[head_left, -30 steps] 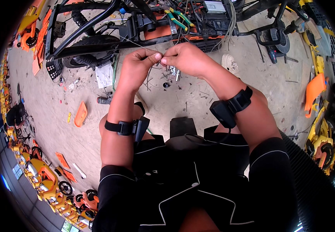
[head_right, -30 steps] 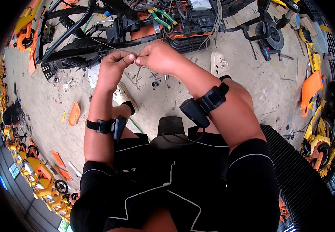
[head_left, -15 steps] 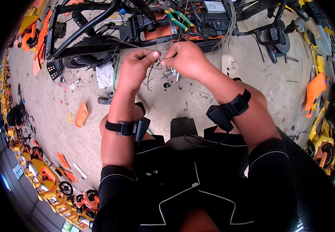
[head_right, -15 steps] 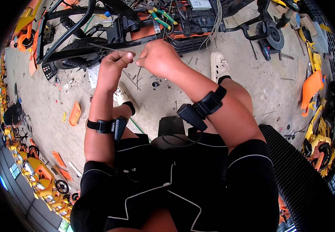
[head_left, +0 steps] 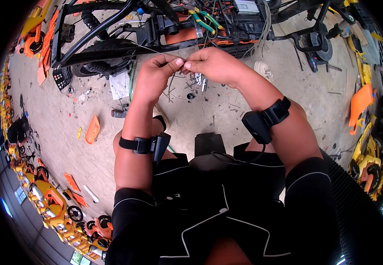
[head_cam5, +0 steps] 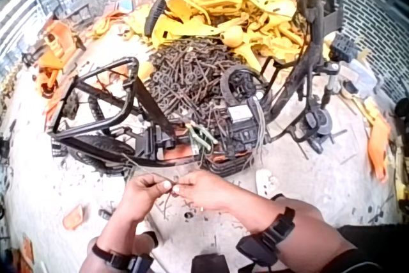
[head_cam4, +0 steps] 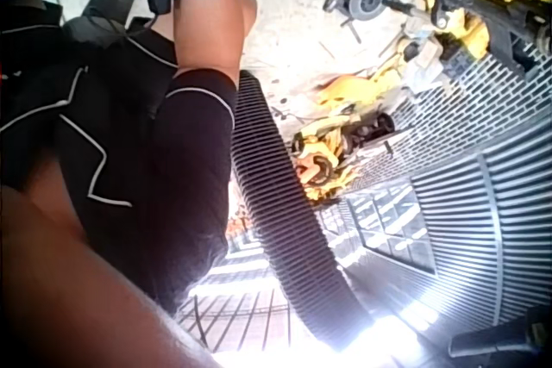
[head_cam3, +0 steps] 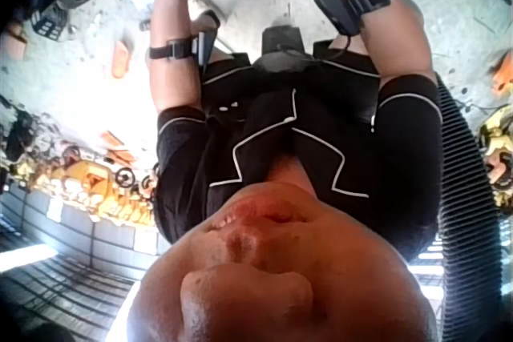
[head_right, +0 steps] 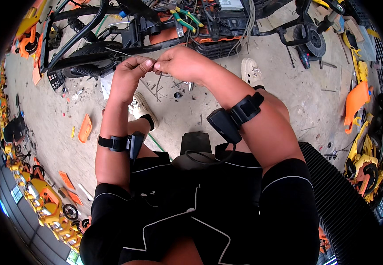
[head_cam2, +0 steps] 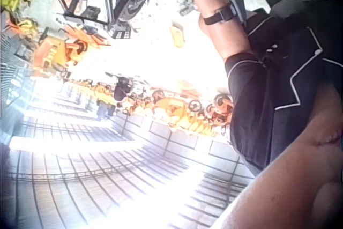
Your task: The person uses pliers to strip insulation and twist electrical wires while connecting them to a motorcycle frame.
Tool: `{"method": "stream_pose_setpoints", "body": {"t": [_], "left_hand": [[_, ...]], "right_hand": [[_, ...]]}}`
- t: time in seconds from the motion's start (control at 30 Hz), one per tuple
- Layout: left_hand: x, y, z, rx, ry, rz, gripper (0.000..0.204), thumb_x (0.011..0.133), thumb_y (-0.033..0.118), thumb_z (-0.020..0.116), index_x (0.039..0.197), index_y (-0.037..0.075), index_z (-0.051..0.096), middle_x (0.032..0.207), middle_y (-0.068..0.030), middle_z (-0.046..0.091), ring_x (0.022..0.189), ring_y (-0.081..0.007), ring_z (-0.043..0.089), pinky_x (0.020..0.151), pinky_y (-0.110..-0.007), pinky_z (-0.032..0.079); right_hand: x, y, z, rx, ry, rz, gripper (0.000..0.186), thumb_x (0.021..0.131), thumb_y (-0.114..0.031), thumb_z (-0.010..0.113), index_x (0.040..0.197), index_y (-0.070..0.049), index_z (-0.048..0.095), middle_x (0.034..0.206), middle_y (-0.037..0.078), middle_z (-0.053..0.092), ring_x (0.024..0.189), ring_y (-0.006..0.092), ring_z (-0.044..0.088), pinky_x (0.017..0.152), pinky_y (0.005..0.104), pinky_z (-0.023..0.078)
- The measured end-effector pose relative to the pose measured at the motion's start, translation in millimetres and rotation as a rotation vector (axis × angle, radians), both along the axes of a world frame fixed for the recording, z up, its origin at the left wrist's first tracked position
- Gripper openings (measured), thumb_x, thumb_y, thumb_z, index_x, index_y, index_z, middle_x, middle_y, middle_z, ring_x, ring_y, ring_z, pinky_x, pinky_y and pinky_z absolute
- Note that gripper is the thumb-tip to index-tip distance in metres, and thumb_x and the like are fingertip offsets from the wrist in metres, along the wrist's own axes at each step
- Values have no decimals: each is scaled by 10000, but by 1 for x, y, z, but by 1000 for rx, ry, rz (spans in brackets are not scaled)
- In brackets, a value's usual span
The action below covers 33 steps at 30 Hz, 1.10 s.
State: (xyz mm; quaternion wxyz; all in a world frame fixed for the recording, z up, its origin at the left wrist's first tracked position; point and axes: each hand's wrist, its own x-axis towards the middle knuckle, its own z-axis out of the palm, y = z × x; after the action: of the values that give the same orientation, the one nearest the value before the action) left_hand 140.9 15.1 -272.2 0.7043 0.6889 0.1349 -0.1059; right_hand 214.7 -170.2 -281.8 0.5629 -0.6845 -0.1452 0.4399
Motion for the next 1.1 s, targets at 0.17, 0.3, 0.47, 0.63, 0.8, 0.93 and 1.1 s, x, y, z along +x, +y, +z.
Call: {"method": "stream_pose_setpoints", "body": {"t": [0.17,0.3,0.47,0.63,0.8,0.93,1.1], "left_hand": [[1,-2,0,8,-15,32,181,904,185,708,974,20,739,885,-25,696,791,-87,533,734,-251,408],[0,-4,-1,29,1,40,189,899,187,714,972,14,741,879,-20,690,784,-86,526,722,-252,411],[-1,-2,-2,51,15,61,226,887,218,727,981,12,742,872,-18,686,780,-85,516,720,-250,411],[-4,0,-1,59,13,77,242,884,230,730,987,11,740,886,-29,691,804,-92,536,728,-252,408],[-5,2,-3,59,10,86,246,888,231,726,997,11,737,902,-36,693,821,-97,549,732,-256,408],[-6,3,-3,53,19,101,249,889,232,726,1001,11,735,878,-20,676,802,-94,525,730,-250,405],[-5,2,-1,30,39,102,237,897,224,717,981,3,727,839,-4,648,773,-87,491,722,-239,398]], "right_hand": [[0,0,1,-38,-51,-13,225,920,-175,687,1016,24,725,924,81,731,868,144,665,807,280,514],[-1,-1,6,-84,-67,-65,209,876,-166,736,971,20,736,895,78,730,827,140,659,769,284,513],[-6,1,9,-130,-89,-108,187,838,-146,765,927,17,742,849,88,720,783,141,647,728,297,513],[-10,1,9,-168,-171,-94,197,798,-143,796,876,24,727,798,90,706,733,142,641,677,305,511],[-15,1,9,-219,-194,-124,222,766,-144,824,825,29,697,774,86,698,706,143,634,652,307,507],[-14,0,8,-184,-138,-70,251,794,-181,816,888,16,692,834,80,703,768,147,636,697,302,504],[-5,-7,1,0,27,-31,330,930,-336,677,1029,-21,702,998,70,707,951,143,622,845,295,467]]}}
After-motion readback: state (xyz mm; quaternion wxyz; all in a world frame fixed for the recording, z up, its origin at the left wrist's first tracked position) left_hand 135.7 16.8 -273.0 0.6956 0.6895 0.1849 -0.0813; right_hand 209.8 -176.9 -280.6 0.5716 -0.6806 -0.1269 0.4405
